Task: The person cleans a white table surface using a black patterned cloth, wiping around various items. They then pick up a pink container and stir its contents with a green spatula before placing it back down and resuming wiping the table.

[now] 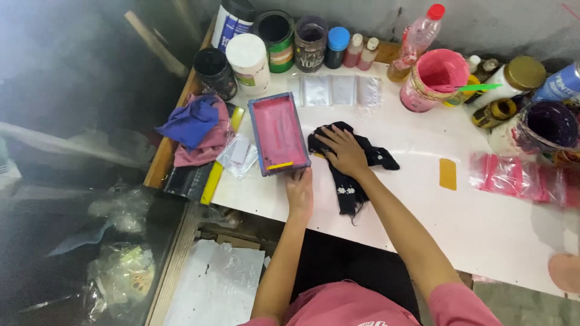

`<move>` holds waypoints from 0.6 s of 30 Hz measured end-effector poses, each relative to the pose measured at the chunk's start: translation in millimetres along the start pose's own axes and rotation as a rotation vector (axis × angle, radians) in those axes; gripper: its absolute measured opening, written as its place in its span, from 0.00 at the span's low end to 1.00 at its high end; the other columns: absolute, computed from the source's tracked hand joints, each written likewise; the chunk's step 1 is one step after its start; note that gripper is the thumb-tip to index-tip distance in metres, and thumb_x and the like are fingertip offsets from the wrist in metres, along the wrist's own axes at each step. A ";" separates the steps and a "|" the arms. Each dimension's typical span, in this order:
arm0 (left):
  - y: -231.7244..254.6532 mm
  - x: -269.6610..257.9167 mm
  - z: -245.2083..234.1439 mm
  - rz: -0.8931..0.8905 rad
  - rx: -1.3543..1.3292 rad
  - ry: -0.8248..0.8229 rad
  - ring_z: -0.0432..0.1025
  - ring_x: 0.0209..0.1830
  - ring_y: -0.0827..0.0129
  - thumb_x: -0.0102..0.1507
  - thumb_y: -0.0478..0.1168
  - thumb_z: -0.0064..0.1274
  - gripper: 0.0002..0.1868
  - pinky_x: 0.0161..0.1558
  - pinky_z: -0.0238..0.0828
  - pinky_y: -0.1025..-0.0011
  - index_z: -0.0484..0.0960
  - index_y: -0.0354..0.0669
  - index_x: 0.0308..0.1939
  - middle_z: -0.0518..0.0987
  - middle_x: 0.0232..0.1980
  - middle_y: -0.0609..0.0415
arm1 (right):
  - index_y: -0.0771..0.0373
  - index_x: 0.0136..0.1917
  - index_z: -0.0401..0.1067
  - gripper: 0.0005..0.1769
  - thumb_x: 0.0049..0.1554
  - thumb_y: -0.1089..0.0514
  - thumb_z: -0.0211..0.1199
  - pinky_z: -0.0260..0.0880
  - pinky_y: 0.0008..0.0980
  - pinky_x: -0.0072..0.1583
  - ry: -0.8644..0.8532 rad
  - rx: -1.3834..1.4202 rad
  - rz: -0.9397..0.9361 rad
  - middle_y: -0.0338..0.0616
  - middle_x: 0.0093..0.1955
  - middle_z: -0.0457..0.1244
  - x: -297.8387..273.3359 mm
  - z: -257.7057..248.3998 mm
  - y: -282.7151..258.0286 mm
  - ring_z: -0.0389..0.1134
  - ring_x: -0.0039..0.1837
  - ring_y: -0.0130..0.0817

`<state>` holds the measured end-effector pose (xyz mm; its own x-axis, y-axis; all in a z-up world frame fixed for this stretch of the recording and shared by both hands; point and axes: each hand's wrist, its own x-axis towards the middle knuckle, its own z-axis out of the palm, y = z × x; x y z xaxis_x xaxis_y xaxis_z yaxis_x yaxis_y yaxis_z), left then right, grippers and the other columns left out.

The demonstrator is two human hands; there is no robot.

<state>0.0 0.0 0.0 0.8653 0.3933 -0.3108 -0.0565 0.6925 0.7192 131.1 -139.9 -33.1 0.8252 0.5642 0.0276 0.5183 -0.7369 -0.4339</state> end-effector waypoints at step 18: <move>20.6 25.6 -14.7 0.178 -0.218 -0.029 0.47 0.82 0.66 0.62 0.43 0.64 0.50 0.80 0.41 0.65 0.45 0.50 0.78 0.52 0.81 0.52 | 0.50 0.81 0.55 0.33 0.67 0.40 0.48 0.41 0.55 0.79 0.195 -0.177 0.038 0.48 0.83 0.48 5.9 26.9 -41.2 0.45 0.83 0.52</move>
<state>13.7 33.2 -2.2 0.8460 0.5048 -0.1717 -0.3116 0.7293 0.6091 108.5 -96.2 -39.3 0.8635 0.4653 0.1946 0.5034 -0.8193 -0.2744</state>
